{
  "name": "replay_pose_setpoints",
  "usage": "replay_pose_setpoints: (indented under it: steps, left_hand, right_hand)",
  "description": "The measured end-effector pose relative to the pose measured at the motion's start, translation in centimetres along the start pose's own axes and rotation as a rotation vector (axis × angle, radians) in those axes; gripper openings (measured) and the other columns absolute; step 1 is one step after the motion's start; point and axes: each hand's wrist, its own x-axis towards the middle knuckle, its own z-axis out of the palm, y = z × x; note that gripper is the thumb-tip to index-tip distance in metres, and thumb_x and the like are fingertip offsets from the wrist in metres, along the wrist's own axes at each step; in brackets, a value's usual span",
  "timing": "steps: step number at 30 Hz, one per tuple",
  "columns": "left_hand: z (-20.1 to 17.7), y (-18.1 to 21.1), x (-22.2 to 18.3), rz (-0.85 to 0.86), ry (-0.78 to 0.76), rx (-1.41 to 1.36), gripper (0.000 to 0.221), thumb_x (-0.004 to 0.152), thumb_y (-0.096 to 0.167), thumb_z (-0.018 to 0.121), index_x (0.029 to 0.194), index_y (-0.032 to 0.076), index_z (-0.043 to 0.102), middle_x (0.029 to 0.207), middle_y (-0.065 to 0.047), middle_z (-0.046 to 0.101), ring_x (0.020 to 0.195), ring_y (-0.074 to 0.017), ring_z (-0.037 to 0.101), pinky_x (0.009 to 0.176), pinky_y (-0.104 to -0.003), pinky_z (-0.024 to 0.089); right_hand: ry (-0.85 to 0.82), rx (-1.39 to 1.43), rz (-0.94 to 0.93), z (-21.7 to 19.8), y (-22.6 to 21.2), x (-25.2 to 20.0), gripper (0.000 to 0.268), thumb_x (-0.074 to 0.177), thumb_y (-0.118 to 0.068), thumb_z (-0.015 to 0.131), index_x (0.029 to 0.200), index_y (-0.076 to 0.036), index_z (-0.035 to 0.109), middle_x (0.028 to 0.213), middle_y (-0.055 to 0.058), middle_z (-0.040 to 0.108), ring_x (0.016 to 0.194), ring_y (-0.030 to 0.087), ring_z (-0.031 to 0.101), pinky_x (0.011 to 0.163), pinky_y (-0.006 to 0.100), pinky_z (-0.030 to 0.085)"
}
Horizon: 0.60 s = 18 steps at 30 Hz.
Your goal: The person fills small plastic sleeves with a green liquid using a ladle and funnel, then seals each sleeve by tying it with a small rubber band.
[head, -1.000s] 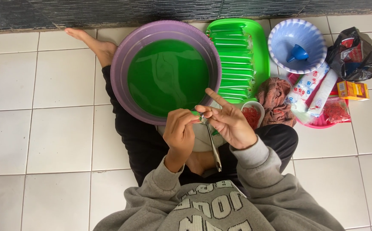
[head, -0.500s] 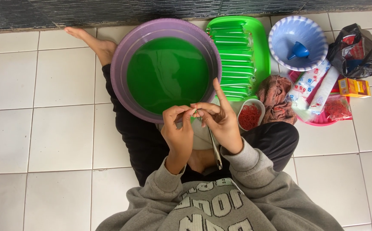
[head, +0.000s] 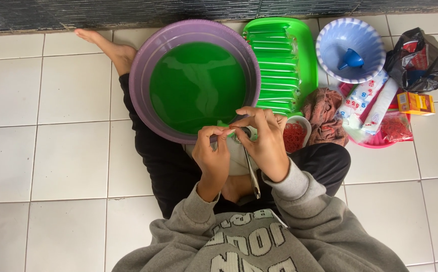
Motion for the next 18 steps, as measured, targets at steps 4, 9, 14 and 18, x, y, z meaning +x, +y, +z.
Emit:
replay_pose_setpoints:
  steps: [4,9,14,18]
  left_hand:
    - [-0.3,0.5,0.3,-0.107,-0.03,-0.077,0.02,0.096,0.004,0.071,0.091,0.012,0.053,0.077,0.001,0.073,0.072,-0.0174,0.072,0.076,-0.03,0.059]
    - [-0.7,0.6,0.7,-0.406,-0.122,-0.312,0.023,0.096,0.005,0.072,0.094,0.009,0.049,0.078,-0.008,0.071,0.074,-0.0178,0.072,0.069,-0.033,0.061]
    - [-0.3,0.1,0.1,-0.492,-0.16,-0.396,0.023,0.096,0.006,0.072,0.096,0.008,0.049,0.079,-0.009,0.07,0.076,-0.014,0.069,0.069,-0.031,0.061]
    - [0.2,-0.5,-0.2,-0.533,-0.183,-0.452,0.024,0.096,0.007,0.072,0.096,0.009,0.049,0.08,-0.008,0.069,0.077,-0.0118,0.067,0.067,-0.03,0.061]
  right_hand:
    - [-0.056,0.073,-0.056,-0.3,0.4,0.5,0.036,0.087,-0.008,0.078,0.117,-0.021,0.062,0.091,-0.012,0.076,0.093,0.015,0.056,0.082,0.035,0.029]
    - [-0.215,0.349,-0.112,0.1,1.2,1.0,0.017,0.094,0.003,0.067,0.103,-0.012,0.071,0.092,0.0,0.073,0.089,0.023,0.065,0.081,0.029,0.051]
    - [-0.241,0.408,-0.101,-1.0,1.1,1.1,0.015,0.096,0.004,0.065,0.103,-0.008,0.07,0.096,0.005,0.071,0.087,0.026,0.066,0.079,0.033,0.053]
    - [-0.248,0.429,-0.084,-1.4,1.3,1.2,0.014,0.097,0.005,0.065,0.106,-0.005,0.069,0.097,0.01,0.07,0.085,0.028,0.066,0.078,0.036,0.054]
